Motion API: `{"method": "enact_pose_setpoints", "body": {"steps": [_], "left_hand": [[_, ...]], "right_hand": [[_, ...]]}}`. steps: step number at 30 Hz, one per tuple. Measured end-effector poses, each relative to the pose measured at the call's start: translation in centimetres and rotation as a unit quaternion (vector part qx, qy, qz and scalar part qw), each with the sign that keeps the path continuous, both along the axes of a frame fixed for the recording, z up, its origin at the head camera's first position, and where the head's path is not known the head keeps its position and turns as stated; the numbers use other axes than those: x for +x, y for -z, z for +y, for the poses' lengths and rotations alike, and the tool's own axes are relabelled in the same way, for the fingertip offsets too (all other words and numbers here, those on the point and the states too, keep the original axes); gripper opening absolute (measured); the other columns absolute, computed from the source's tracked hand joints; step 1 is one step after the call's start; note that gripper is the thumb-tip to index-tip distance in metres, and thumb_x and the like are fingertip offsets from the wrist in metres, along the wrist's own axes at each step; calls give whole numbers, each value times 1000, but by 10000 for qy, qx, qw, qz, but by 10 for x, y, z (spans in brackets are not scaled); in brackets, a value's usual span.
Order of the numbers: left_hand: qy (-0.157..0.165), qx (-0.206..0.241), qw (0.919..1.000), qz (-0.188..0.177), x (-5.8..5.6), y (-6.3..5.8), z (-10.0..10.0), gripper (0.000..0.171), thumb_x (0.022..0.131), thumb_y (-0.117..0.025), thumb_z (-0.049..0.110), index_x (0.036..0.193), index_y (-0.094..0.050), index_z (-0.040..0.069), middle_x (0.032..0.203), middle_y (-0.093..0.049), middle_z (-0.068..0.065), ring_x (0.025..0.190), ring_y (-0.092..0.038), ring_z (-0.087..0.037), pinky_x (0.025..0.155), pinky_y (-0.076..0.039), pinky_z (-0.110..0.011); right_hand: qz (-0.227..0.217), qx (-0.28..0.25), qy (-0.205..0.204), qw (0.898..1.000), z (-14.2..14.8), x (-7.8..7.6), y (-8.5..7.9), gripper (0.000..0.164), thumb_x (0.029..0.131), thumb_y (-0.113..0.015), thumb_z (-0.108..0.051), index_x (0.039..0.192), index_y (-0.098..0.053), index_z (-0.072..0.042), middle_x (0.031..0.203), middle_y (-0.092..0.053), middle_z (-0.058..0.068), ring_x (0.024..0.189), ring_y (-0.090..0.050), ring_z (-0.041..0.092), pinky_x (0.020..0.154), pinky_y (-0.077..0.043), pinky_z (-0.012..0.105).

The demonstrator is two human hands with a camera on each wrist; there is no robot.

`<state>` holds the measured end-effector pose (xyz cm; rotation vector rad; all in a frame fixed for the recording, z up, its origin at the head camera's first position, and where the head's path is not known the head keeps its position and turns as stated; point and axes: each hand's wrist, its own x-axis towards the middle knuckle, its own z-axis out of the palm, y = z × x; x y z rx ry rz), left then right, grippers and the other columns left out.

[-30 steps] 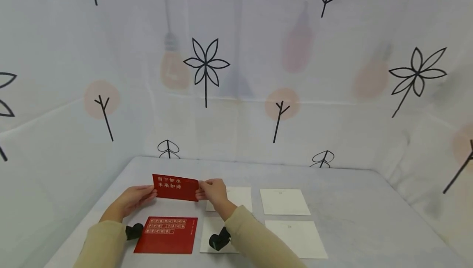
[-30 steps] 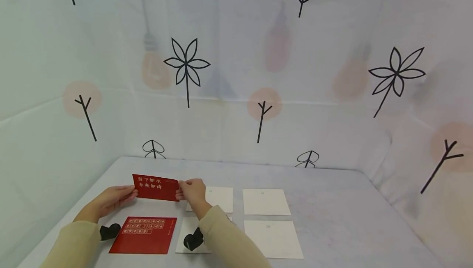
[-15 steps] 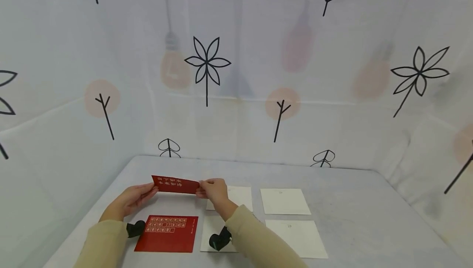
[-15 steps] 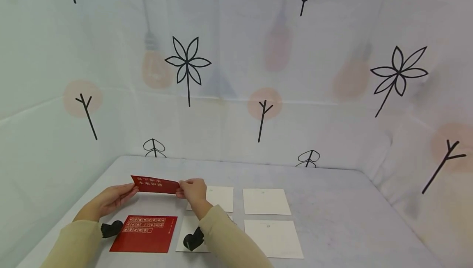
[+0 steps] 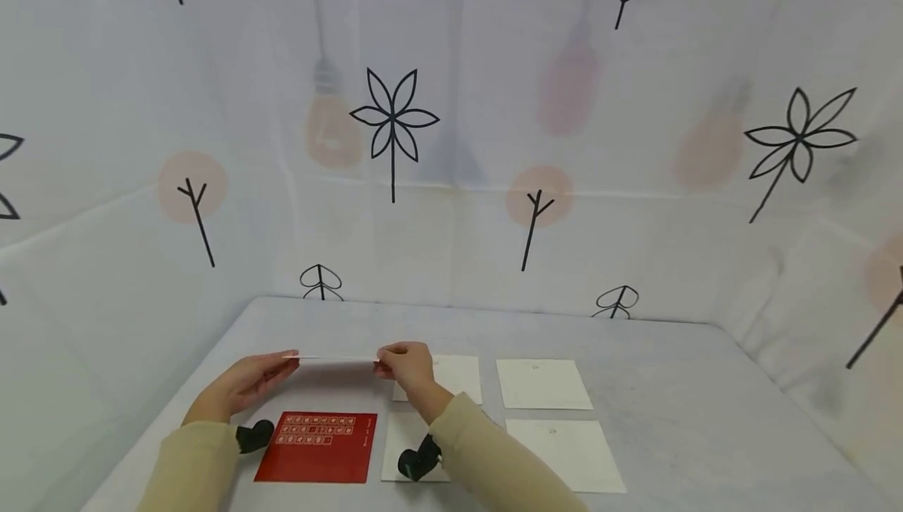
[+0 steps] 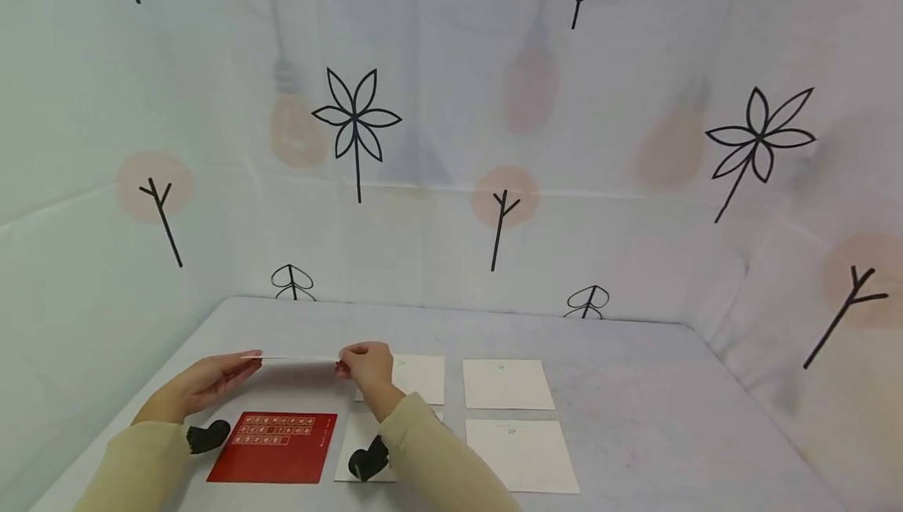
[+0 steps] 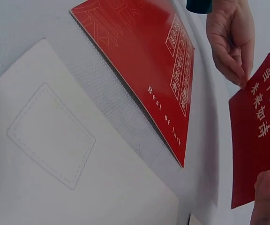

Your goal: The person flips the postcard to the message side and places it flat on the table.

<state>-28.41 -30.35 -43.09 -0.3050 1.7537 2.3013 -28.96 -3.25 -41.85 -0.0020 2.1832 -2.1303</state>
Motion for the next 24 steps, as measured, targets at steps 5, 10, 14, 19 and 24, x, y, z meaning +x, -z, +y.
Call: {"method": "enact_pose_setpoints", "body": {"steps": [5,10,14,19,24], "left_hand": [[-75,-662,9978,-1,1,0,0,23,90,-63,15,108,-67,2,93,-68,-5,86,-66,-15,82,-50,-27],[-75,-1221,9925,88,0,2,2,47,89,-64,15,127,-50,-9,93,-68,-1,81,-66,-10,76,-52,-26],[-95,-1688,9853,229,-4,4,5,55,90,-63,13,132,-39,-14,101,-66,-6,80,-63,-8,75,-53,-25],[-119,-2536,9668,307,-8,4,13,48,90,-61,11,125,-45,-18,112,-61,-24,79,-60,-8,70,-53,-25],[-84,-3052,9516,340,-9,2,22,41,89,-59,8,120,-50,-18,107,-61,-25,76,-60,-11,69,-54,-28]], "right_hand": [[-8,78,32,10000,-2,2,-1,20,84,-66,-1,102,-65,6,75,-65,9,58,-63,11,62,-55,29],[-63,330,140,9993,-3,2,1,29,82,-68,-1,110,-62,5,75,-66,7,54,-61,9,61,-55,29],[-120,443,221,9987,-2,1,4,24,83,-68,-3,105,-64,5,75,-66,6,56,-61,9,61,-55,28],[-210,458,278,9983,-1,1,6,19,83,-67,-3,101,-66,4,76,-64,6,57,-60,9,60,-54,27],[-313,428,324,9981,0,0,8,19,82,-67,-1,100,-66,4,76,-63,6,56,-59,9,58,-53,25]]}}
